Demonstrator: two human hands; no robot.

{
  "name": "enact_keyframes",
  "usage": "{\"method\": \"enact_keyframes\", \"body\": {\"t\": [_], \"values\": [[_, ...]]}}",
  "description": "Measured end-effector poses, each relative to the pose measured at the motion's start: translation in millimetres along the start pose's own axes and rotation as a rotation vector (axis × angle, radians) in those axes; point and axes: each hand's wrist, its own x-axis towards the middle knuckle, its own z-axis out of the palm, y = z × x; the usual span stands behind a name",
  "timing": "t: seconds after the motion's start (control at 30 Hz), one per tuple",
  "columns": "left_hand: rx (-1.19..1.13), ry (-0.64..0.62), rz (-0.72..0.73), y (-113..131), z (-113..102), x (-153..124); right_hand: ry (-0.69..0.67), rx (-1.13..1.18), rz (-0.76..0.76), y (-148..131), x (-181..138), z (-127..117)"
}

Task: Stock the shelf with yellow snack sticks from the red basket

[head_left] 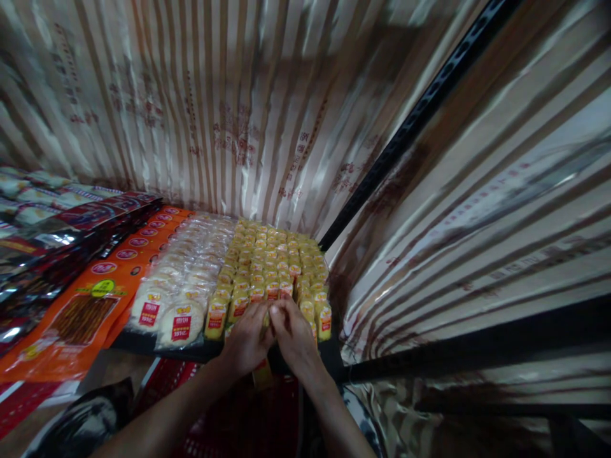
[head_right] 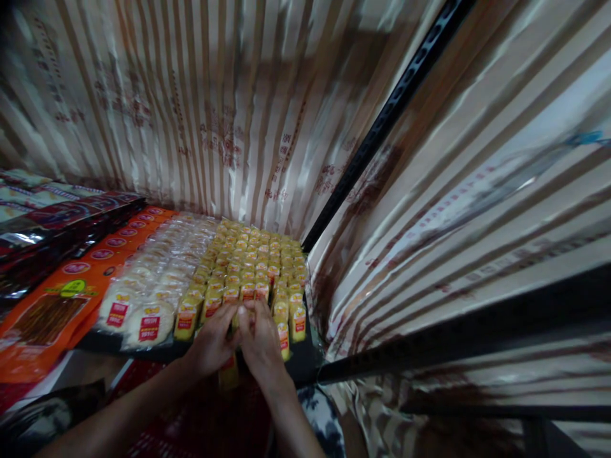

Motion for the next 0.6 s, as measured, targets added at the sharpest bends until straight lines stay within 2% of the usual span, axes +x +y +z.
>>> {"method": "enact_keyframes", "body": {"t": [0.07, 0.13, 0.27, 0.43, 0.6], "values": [[0.038, 0.008, -0.030, 2.5, 0.9, -1.0, 0.061, -0.005, -0.046, 0.8, -6.5, -7.4], [0.087, 0.008, -0.059, 5.0, 2.3, -2.2, 0.181, -0.037, -0.079, 7.5, -16.0, -16.0], [0.155, -0.010, -0.057, 8.0, 2.7, -3.4, 0.400, -0.180, -0.108, 36.9, -41.6, -27.3], [0.209, -0.001, -0.026, 6.1, -3.2, -0.5, 0.402, -0.307, -0.121, 73.5, -66.2, -21.0], [0.206, -0.033, 0.022, 5.9, -5.5, 1.1, 0.414, -0.296, -0.124, 88.5, -68.8, -8.9]]}}
